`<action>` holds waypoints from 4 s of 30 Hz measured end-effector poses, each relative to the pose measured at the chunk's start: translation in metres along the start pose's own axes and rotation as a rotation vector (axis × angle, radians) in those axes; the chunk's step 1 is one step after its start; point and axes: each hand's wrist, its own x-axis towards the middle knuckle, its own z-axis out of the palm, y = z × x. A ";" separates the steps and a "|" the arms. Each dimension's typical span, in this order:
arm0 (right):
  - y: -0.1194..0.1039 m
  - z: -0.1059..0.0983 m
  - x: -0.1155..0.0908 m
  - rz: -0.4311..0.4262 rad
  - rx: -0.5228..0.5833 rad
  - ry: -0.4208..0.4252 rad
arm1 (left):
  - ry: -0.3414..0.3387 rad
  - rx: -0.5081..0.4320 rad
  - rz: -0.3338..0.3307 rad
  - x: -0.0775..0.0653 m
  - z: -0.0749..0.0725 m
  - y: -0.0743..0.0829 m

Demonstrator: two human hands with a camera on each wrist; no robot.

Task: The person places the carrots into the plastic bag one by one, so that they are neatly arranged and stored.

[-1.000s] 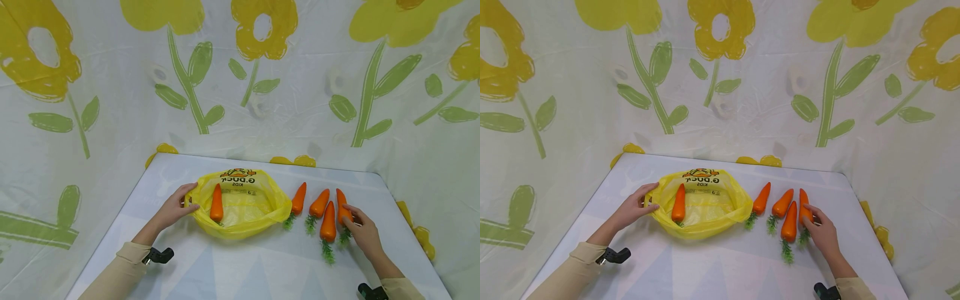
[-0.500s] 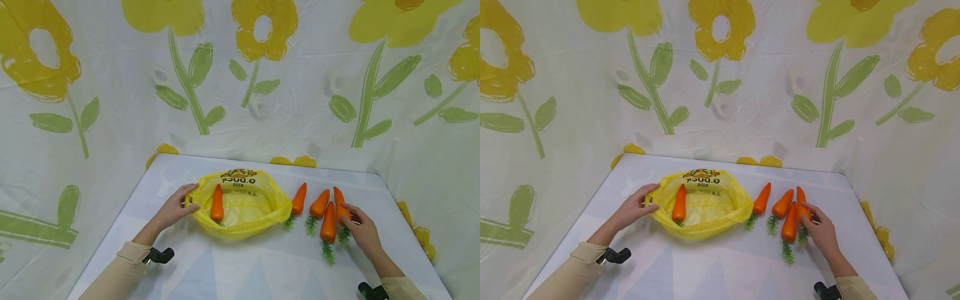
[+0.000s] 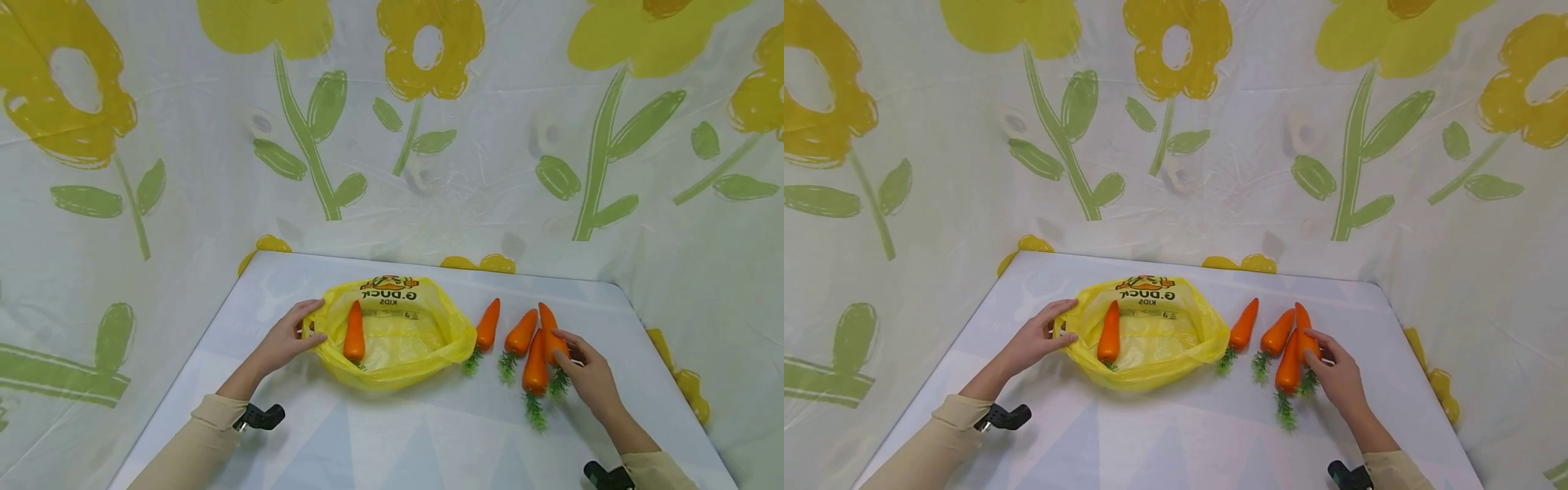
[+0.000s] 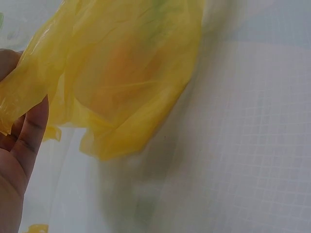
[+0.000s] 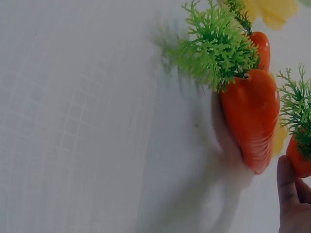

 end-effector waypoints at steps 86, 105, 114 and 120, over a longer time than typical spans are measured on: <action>-0.056 0.029 -0.011 -0.140 0.202 -0.144 | 0.008 -0.010 -0.005 -0.003 -0.001 0.007; -0.068 0.041 -0.011 -0.206 0.260 -0.148 | 0.002 -0.027 0.013 -0.004 -0.002 0.007; -0.073 0.045 -0.008 -0.242 0.310 -0.175 | 0.003 -0.025 0.007 -0.004 -0.001 0.008; -0.074 0.045 -0.007 -0.278 0.322 -0.183 | 0.004 -0.021 0.007 -0.004 -0.001 0.007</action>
